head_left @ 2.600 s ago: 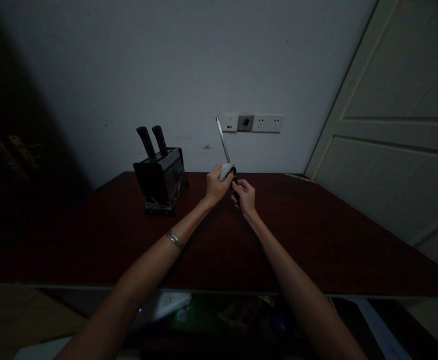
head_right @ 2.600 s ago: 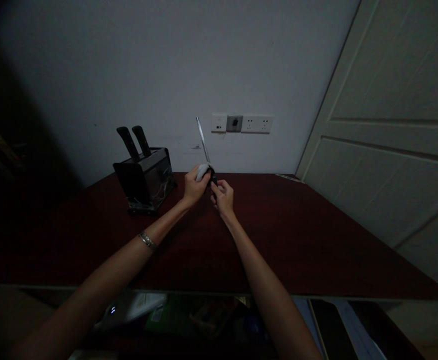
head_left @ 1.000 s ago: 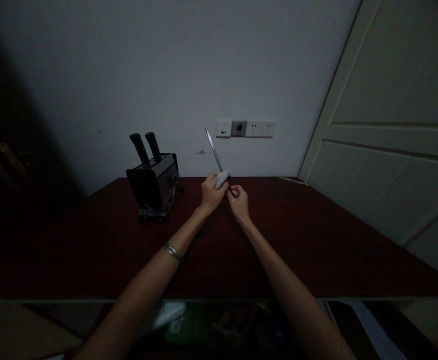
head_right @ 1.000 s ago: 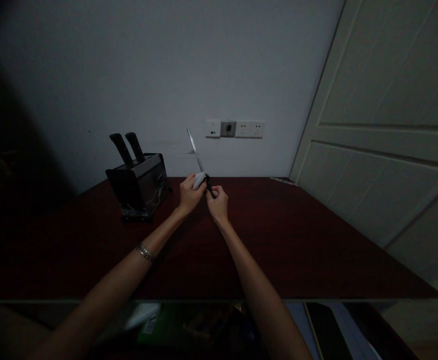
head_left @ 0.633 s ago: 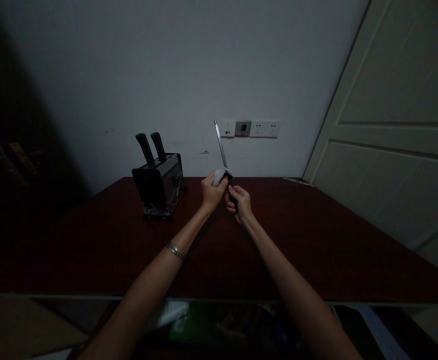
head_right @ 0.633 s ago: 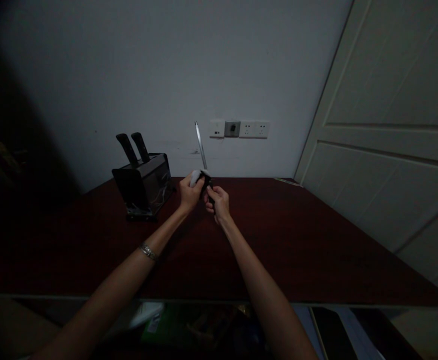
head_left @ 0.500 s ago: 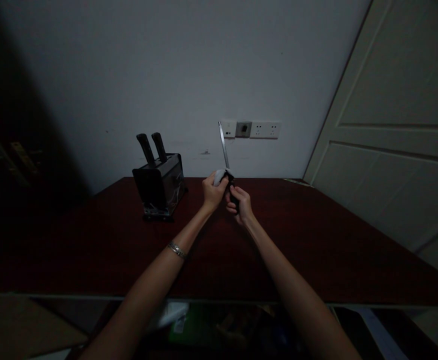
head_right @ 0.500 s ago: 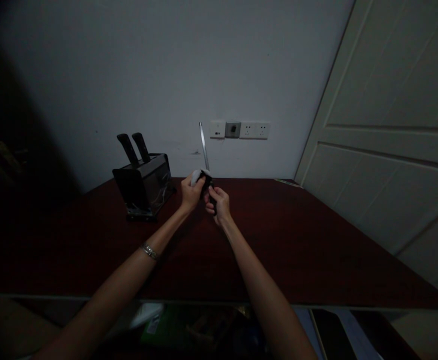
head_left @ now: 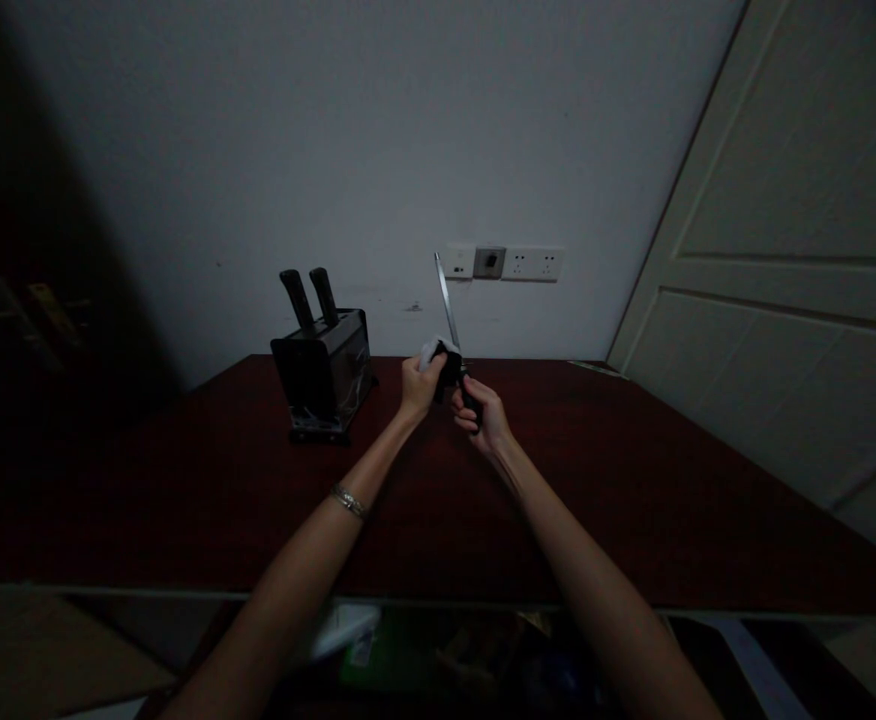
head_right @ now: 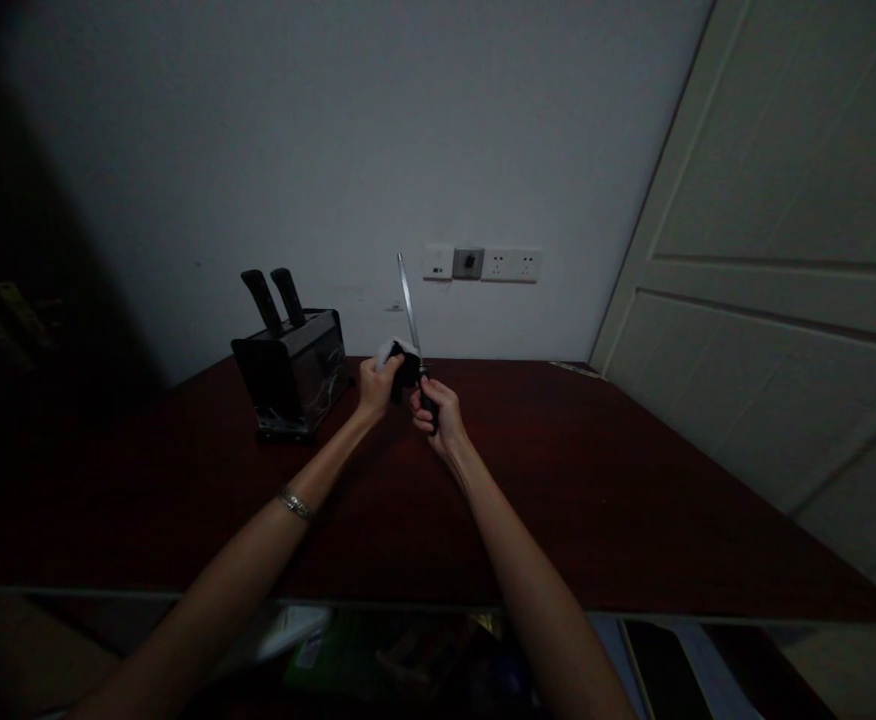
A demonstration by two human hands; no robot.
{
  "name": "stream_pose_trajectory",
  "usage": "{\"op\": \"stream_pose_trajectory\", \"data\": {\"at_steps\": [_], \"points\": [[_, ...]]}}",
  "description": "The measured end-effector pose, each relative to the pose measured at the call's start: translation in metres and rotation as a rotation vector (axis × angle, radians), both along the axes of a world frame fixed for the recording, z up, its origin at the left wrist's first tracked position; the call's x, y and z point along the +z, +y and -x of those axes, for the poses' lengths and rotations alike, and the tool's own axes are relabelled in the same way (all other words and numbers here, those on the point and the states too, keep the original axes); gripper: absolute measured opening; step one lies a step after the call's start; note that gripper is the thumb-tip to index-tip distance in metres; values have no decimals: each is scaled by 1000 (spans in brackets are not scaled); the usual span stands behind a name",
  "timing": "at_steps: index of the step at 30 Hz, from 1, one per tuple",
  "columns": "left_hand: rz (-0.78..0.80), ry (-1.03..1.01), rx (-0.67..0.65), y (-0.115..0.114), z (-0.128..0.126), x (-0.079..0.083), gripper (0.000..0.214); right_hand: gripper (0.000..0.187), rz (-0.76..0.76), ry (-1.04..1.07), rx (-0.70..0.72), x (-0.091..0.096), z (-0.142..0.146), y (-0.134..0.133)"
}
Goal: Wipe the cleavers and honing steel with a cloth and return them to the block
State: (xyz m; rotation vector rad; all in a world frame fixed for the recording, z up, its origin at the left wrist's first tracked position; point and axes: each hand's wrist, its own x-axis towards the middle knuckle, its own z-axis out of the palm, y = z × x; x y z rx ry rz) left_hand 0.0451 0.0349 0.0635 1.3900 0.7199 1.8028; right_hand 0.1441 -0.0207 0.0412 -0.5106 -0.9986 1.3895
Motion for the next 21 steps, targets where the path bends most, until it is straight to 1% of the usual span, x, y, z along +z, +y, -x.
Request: {"op": "stream_pose_trajectory", "data": {"at_steps": [4, 7, 9, 13, 16, 18, 21], "points": [[202, -140, -134, 7, 4, -6, 25, 25, -7, -5, 5, 1, -3, 1], [319, -229, -181, 12, 7, -11, 26, 24, -34, -18, -55, 2, -5, 2], [331, -235, -158, 14, 8, -14, 27, 25, -45, -28, -109, 2, -6, 4], [297, -244, -85, 18, 10, -15, 27, 29, -25, -47, -183, -5, -8, 10], [315, -324, -56, 22, 14, -14, 27, 30, -10, -72, -219, -10, -9, 14], [333, -375, -14, 26, 17, -14, 28, 31, -6, -92, -240, -12, -10, 16], [264, -354, 82, 29, 21, -14, 29, 33, -4, -130, -266, -15, -8, 18]]}}
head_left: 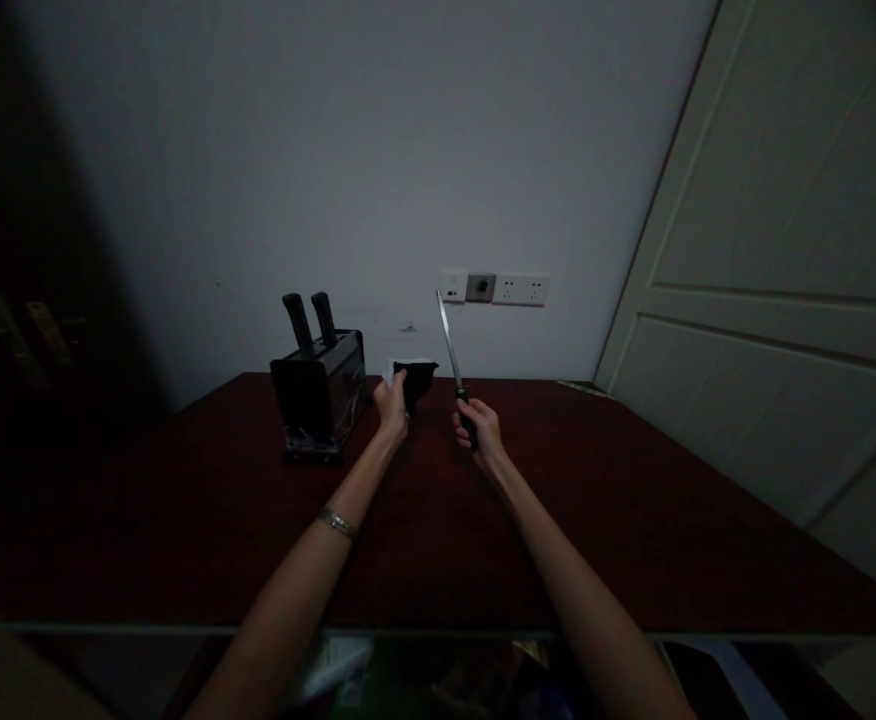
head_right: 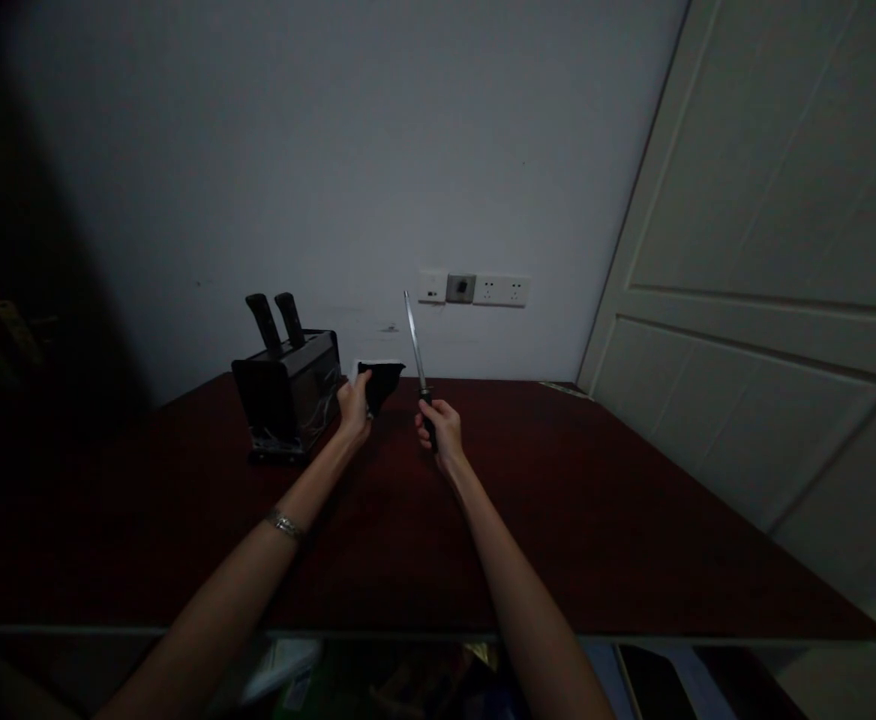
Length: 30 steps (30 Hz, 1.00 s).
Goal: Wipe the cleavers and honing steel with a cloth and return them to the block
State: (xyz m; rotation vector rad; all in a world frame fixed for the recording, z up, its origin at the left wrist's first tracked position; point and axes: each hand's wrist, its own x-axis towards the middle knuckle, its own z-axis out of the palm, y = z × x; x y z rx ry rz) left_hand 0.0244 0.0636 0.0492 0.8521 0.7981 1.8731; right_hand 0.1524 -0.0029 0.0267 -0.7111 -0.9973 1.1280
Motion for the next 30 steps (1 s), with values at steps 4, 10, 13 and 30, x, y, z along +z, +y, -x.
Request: {"op": "stream_pose_trajectory", "data": {"at_steps": [4, 10, 13, 30], "points": [[-162, 244, 43, -6, -3, 0, 22, 34, 2, -60, -49, -2, 5, 1], [-348, 470, -37, -25, -9, 2, 6, 34, -39, -131, -152, -6, 8, 2], [-478, 682, -35, -30, -10, 1, 13, 33, -55, -136, -180, -8, 6, 3], [-358, 597, -41, -27, -15, 3, 21, 28, -31, 32, 64, -5, 11, -3]]}}
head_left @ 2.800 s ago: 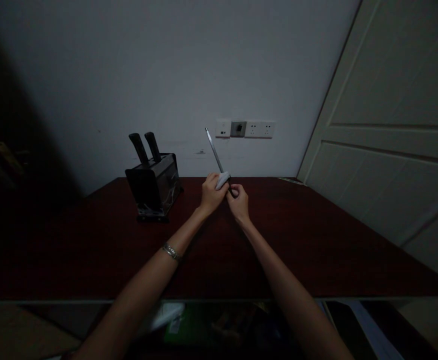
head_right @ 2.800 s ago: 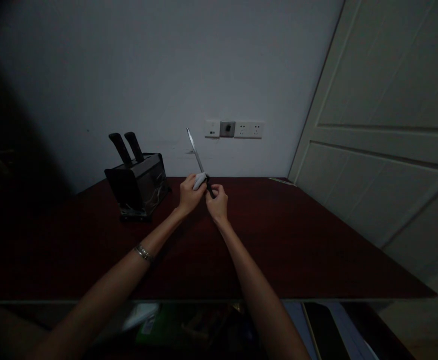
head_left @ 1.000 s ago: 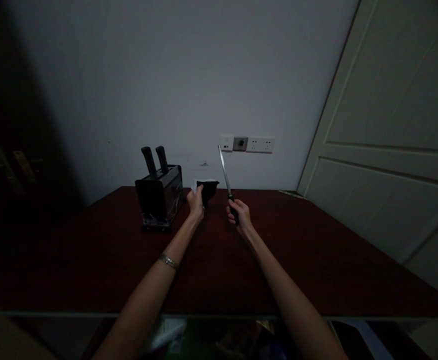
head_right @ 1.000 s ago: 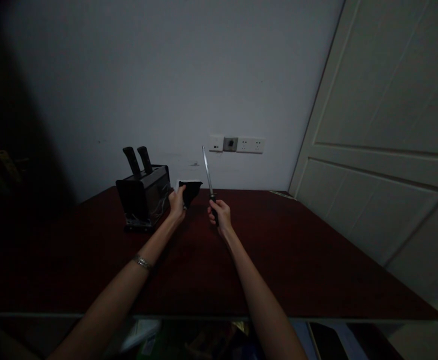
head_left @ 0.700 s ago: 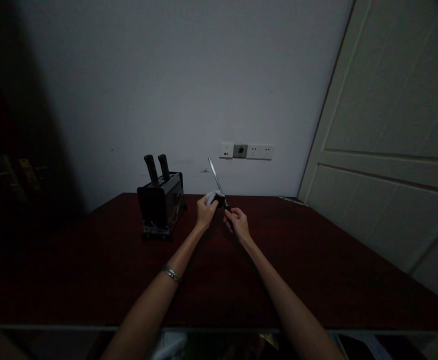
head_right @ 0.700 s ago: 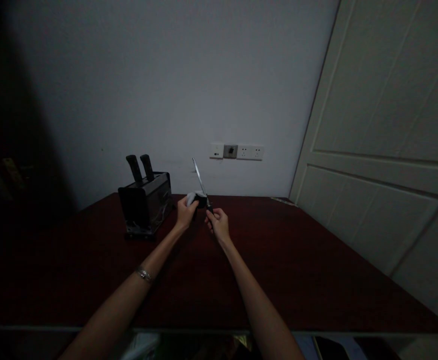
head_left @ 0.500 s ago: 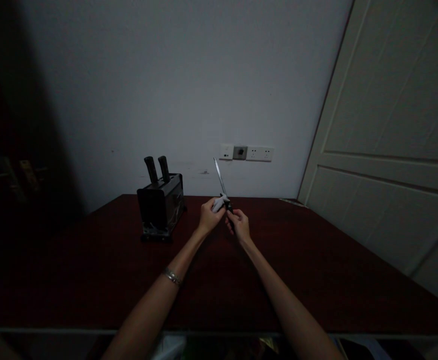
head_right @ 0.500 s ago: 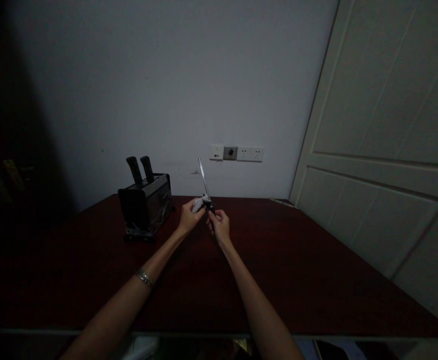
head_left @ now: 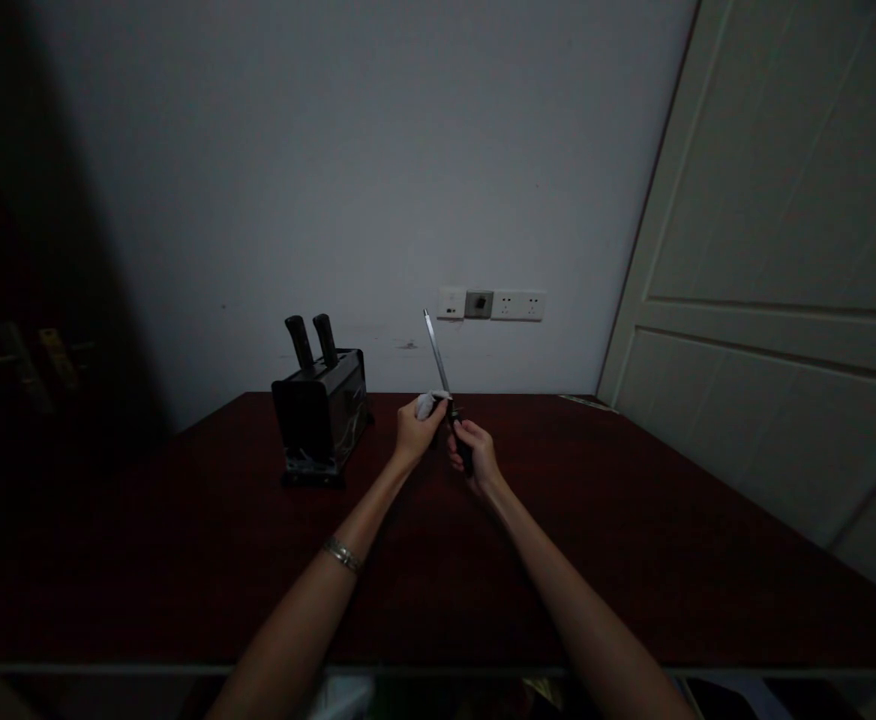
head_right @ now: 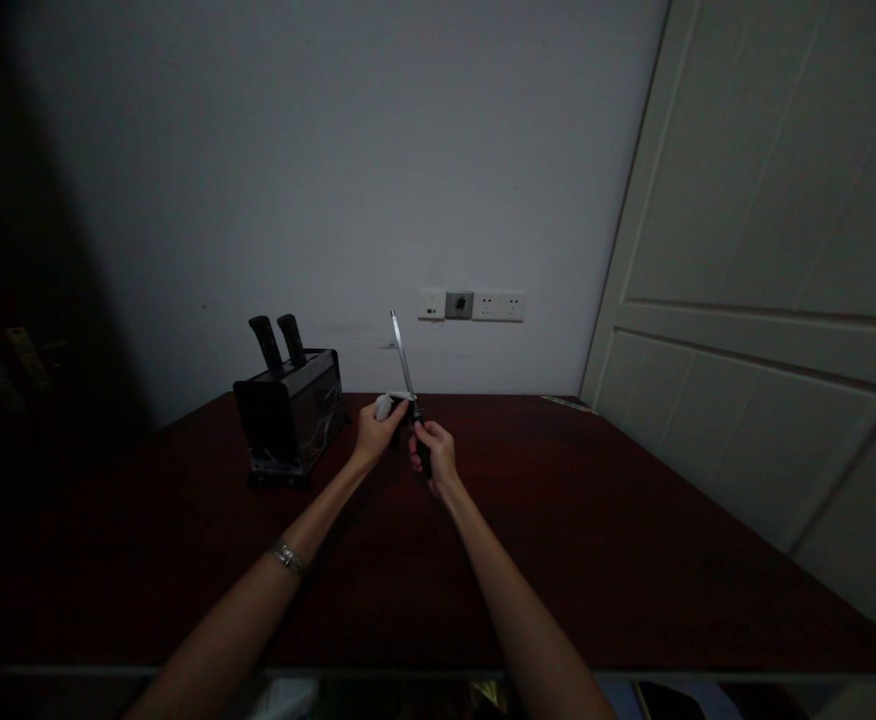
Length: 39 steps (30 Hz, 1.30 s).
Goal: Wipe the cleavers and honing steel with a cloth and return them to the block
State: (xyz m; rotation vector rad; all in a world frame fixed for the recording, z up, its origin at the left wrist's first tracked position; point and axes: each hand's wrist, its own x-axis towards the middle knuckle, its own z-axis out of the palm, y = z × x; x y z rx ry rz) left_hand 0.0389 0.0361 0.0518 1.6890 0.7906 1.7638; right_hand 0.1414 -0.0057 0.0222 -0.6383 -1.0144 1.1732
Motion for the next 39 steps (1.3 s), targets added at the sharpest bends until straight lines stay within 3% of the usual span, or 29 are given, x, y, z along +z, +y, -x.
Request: {"op": "stream_pose_trajectory", "data": {"at_steps": [6, 14, 17, 20, 26, 34, 39], "points": [[166, -88, -20, 2, 2, 1, 29, 25, -11, 76, 142, 8, -1, -8], [162, -145, 56, 5, 5, 1, 31, 27, -41, 85, 148, 14, -1, -9], [75, -159, 124, 0, 6, 3, 28, 28, -47, 83, 119, 13, 1, -7], [-115, -82, 181, -10, 6, 4, 18, 28, -52, 86, 70, 9, 1, -4], [-473, 308, 76, -25, 3, 8, 11, 31, -39, 64, -68, 0, -7, 5], [-530, 371, 72, -23, -3, 8, 19, 34, -45, 19, -169, 1, -9, 4], [-402, 313, 72, -23, -3, 6, 22, 36, -55, 20, -98, 3, -6, 1]]}}
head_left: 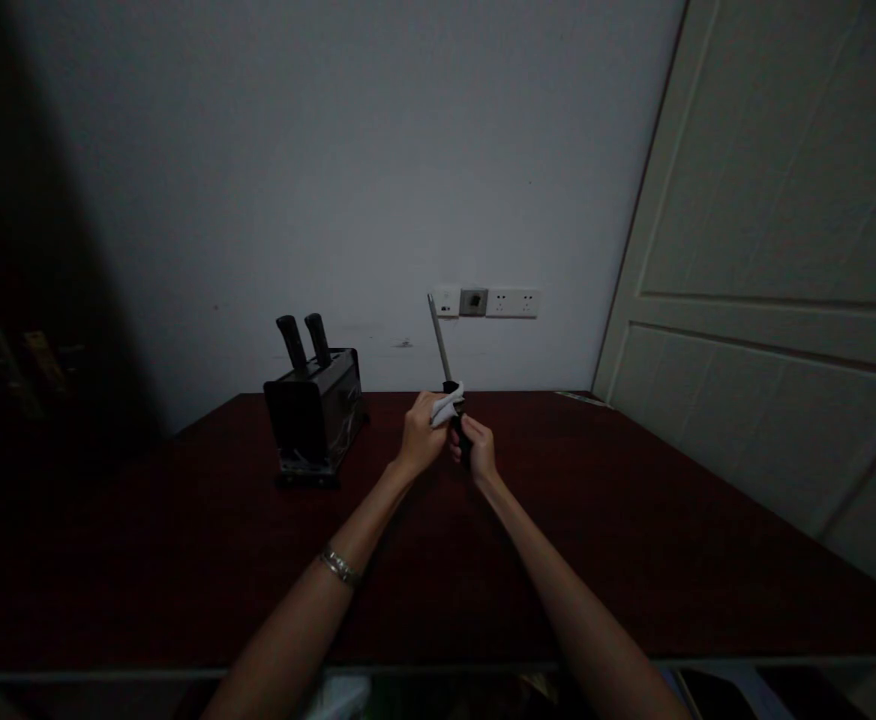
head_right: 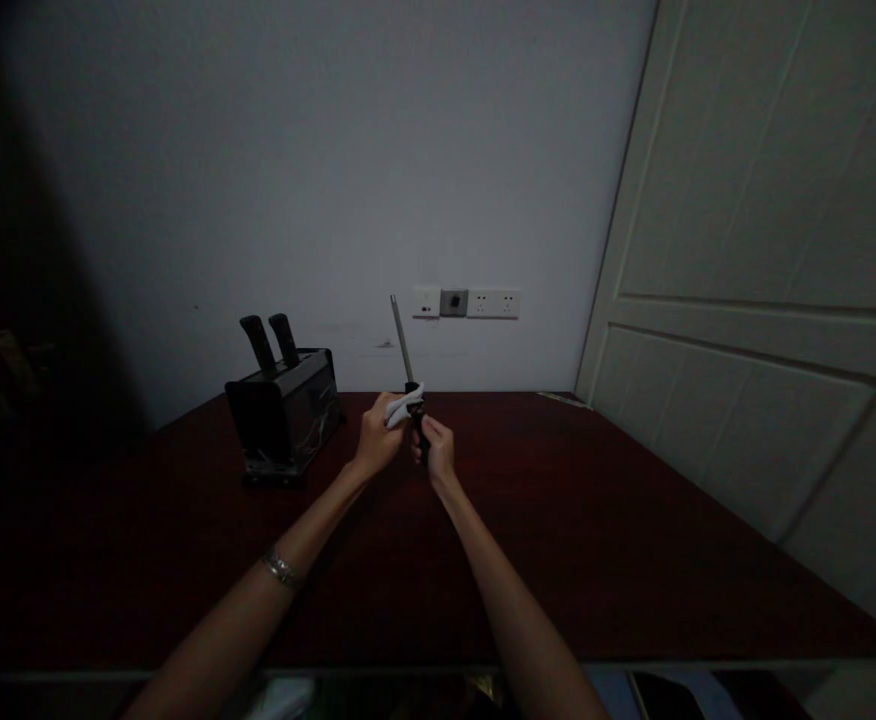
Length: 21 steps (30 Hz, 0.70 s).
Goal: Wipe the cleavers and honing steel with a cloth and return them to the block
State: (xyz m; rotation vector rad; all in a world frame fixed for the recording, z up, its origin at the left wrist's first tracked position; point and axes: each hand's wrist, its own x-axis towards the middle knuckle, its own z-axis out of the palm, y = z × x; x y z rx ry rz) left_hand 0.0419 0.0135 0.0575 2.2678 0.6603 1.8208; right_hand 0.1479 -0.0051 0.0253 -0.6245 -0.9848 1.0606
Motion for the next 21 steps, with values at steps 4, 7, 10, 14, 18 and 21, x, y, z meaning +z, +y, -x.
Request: {"op": "stream_pose_trajectory", "data": {"at_steps": [4, 7, 10, 14, 18, 21], "points": [[184, -98, -26, 1, -4, 0, 15, 35, 27, 24, 82, -1, 1, -2], [288, -239, -119, 3, -8, 2, 18, 34, 50, 43, 131, 0, 1, -3], [400, -372, -150, 5, -8, 6, 24, 33, 60, 63, 163, 2, 0, -4], [387, -539, -32, 8, -1, 12, 27, 31, 60, 90, 179, 6, -3, -5], [286, -540, 75, 9, 3, 10, 25, 33, 56, 93, 182, 8, -5, -6], [202, -362, 66, 6, 2, 4, 19, 32, 56, 79, 169, 7, -2, -5]]}}
